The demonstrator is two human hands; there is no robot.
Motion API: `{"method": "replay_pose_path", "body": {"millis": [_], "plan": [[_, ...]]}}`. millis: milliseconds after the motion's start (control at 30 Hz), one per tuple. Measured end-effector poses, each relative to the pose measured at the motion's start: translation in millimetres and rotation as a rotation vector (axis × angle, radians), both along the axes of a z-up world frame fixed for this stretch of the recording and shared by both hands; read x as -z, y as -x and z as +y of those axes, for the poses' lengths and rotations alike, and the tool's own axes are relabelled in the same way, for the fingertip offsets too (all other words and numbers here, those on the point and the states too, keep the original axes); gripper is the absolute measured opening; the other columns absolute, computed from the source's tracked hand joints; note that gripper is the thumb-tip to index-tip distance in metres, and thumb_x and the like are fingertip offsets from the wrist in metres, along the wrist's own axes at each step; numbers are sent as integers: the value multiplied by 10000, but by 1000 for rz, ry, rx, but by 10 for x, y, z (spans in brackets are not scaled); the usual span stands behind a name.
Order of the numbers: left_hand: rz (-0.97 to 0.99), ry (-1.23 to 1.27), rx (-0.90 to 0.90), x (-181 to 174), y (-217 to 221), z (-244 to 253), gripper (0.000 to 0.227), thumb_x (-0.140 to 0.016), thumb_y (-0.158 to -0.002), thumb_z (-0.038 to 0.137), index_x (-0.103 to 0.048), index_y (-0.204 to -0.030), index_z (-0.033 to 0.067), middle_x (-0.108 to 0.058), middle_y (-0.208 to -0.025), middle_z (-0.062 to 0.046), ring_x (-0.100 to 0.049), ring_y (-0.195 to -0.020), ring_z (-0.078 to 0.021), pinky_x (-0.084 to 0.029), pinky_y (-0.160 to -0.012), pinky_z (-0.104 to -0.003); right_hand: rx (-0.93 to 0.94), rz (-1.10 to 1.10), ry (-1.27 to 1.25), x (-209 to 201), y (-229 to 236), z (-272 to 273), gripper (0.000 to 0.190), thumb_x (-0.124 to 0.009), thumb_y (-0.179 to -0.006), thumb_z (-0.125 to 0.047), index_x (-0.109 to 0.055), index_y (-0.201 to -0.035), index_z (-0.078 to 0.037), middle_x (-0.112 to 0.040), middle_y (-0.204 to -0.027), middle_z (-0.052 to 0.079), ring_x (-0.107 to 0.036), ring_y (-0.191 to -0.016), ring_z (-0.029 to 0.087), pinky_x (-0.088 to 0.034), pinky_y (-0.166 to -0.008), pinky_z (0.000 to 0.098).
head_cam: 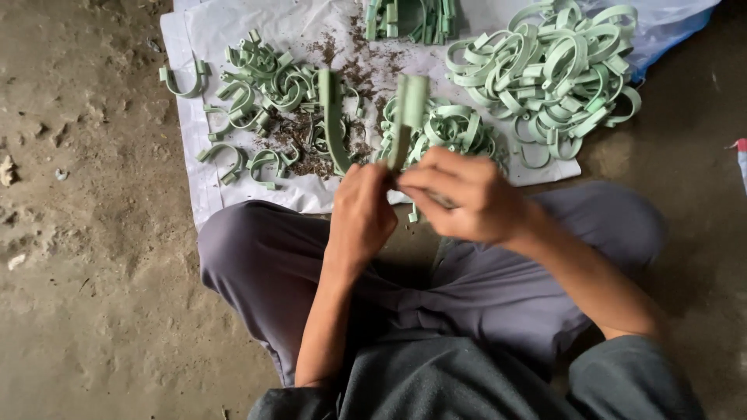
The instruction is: Cleaning green plastic U-shaped parts by wiping them with a cloth and organizing them into piles on a sheet.
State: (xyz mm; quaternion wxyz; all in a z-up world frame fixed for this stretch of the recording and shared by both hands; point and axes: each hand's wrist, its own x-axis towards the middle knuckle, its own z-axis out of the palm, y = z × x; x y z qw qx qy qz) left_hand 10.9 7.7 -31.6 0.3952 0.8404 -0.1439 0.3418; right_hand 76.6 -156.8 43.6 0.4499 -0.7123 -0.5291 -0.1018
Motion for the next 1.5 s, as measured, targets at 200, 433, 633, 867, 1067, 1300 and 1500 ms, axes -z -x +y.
{"method": "replay_pose_path", "body": {"millis": [200,433,633,867,1067,1300,1500], "plan": [[-1,-14,162,-259,37,-33,286,-288,-971,-145,-556,-1056,-86,-651,-1000,-209,-662,-1010,-358,-499,-982,-511,257,568,10,-225,-423,-469,126,-607,-1077,-39,-644,-1116,74,-648,-928,143,-577,-622,150,-469,-489,214],[96,145,452,-359,27,-81,315,-256,-1017,-124,-566,-1026,-71,-595,-1120,-201,-583,-1228,-400,-380,-1208,-620,36,813,-158,66,-512,-215,266,-648,-1003,-19,-516,-1228,35,-583,-1163,110,-634,-1173,253,-586,-1151,324],[160,194,385,-304,72,-13,374,-533,-1013,-109,-527,-1355,45,-436,-1465,-186,-410,-1493,-423,-344,-1297,-624,242,379,-235,-7,-499,-255,186,-631,-1075,-42,-570,-1216,63,-671,-1126,181,-684,-1004,280,-590,-862,324],[630,354,212,-582,162,-7,739,-694,-777,596,-535,-1269,67,-570,-1212,-104,-680,-1003,-221,-538,-895,-400,401,-124,-161,-186,-422,-292,181,-702,-1024,186,-609,-1171,134,-646,-1059,262,-648,-948,375,-519,-835,442],[622,334,261,-432,146,-61,516,-673,-885,475,-670,-1077,-4,-729,-976,-94,-699,-919,-187,-534,-826,-325,411,-174,-133,-185,-439,-317,178,-720,-1037,180,-608,-1172,152,-618,-1034,263,-603,-884,356,-498,-789,424],[567,355,310,-339,87,-219,306,-473,-1058,295,-549,-1106,2,-641,-851,-80,-598,-760,-191,-440,-728,-347,398,-153,-152,-27,-518,-338,305,-702,-968,216,-595,-1236,117,-643,-1073,255,-589,-910,340,-474,-769,415],[447,380,154,-128,9,-252,343,-388,-1092,318,-529,-1105,5,-540,-857,-84,-475,-720,-186,-364,-670,-352,346,342,-136,-7,-511,-322,289,-704,-1035,140,-445,-1129,52,-492,-1093,188,-570,-837,231,-535,-678,284]]}}
